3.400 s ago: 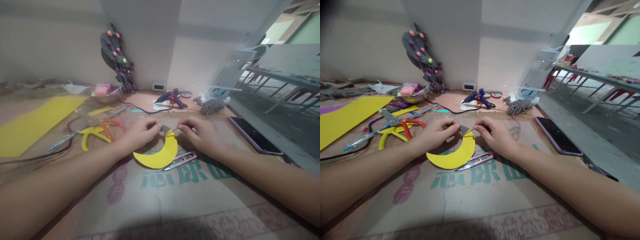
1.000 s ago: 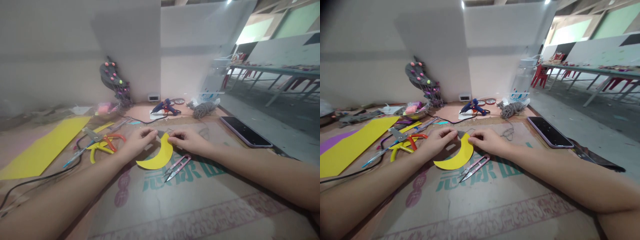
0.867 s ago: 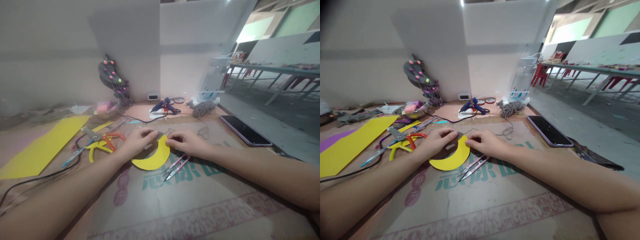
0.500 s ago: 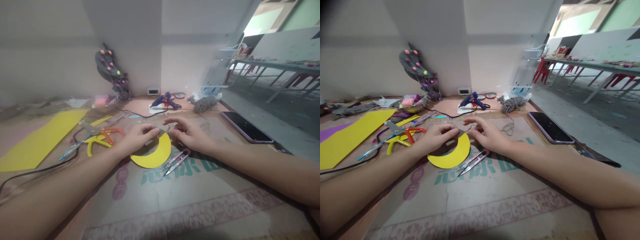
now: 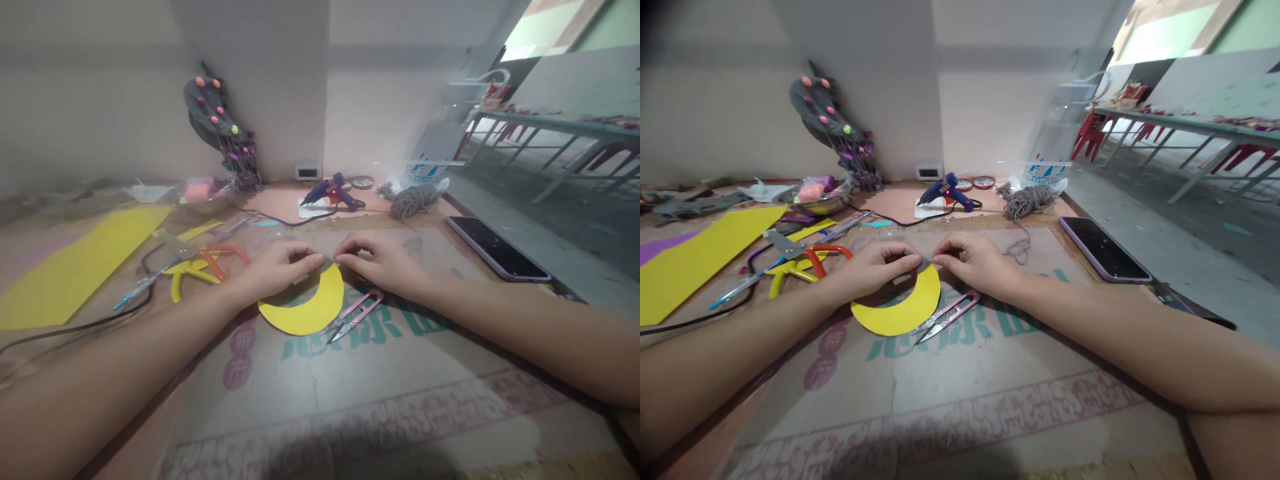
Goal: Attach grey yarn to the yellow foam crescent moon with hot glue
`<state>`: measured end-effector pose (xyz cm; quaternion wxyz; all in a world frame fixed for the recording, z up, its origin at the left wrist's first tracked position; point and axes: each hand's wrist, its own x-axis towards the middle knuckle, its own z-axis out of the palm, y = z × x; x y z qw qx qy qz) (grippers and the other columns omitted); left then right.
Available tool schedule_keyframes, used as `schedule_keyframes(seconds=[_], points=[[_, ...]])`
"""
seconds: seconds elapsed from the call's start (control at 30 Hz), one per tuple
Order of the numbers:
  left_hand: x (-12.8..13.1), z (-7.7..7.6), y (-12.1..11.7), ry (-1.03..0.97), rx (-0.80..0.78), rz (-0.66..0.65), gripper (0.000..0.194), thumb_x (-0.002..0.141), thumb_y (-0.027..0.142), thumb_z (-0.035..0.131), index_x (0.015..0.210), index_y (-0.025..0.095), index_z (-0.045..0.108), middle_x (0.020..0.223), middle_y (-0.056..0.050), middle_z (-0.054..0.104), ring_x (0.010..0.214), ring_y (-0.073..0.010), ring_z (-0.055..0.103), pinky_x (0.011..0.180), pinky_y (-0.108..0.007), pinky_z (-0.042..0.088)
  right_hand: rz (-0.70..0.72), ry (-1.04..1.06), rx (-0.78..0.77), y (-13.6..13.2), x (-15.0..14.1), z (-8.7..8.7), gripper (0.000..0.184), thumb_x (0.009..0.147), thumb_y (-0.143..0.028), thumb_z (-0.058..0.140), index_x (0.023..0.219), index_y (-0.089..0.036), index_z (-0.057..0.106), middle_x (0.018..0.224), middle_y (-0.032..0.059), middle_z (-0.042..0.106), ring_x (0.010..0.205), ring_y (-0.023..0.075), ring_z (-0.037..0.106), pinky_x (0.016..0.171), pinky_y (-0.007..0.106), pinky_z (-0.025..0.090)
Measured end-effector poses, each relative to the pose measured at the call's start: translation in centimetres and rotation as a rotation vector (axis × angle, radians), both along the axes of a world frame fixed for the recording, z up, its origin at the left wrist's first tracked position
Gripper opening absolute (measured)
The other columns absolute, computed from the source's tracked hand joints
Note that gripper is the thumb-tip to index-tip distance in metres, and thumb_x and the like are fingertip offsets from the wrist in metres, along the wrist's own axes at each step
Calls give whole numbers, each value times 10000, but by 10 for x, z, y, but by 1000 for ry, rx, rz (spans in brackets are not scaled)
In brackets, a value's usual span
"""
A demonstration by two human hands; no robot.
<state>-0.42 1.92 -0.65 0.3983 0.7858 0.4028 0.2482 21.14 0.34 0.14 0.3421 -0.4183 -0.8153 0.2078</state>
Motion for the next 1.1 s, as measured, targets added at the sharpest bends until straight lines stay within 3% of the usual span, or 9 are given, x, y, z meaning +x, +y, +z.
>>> schedule_keyframes(seconds=[0.63, 0.9, 1.1], points=[[-2, -3, 2, -54, -79, -52, 389, 868, 521, 514, 788, 152, 606, 598, 27, 541, 520, -87, 463, 470, -192, 328, 30, -9, -21, 0, -1, 0, 123, 850, -243, 580, 793, -165, 657, 700, 4, 658, 647, 124, 574, 621, 243, 422], [-1, -3, 1, -61, -90, -42, 396, 851, 531, 520, 779, 152, 607, 591, 18, 544, 508, -93, 469, 457, -194, 330, 17, -36, -12, 1, -1, 1, 124, 853, -243, 570, 813, -177, 668, 772, 23, 685, 725, 150, 603, 677, 267, 445], [0, -2, 2, -115, -84, 38, 383, 842, 522, 538, 767, 152, 600, 659, 4, 589, 553, -102, 501, 505, -208, 377, 11, -15, -48, 7, 1, -7, 168, 870, -227, 540, 997, -179, 639, 890, 40, 683, 766, 156, 601, 696, 279, 470]])
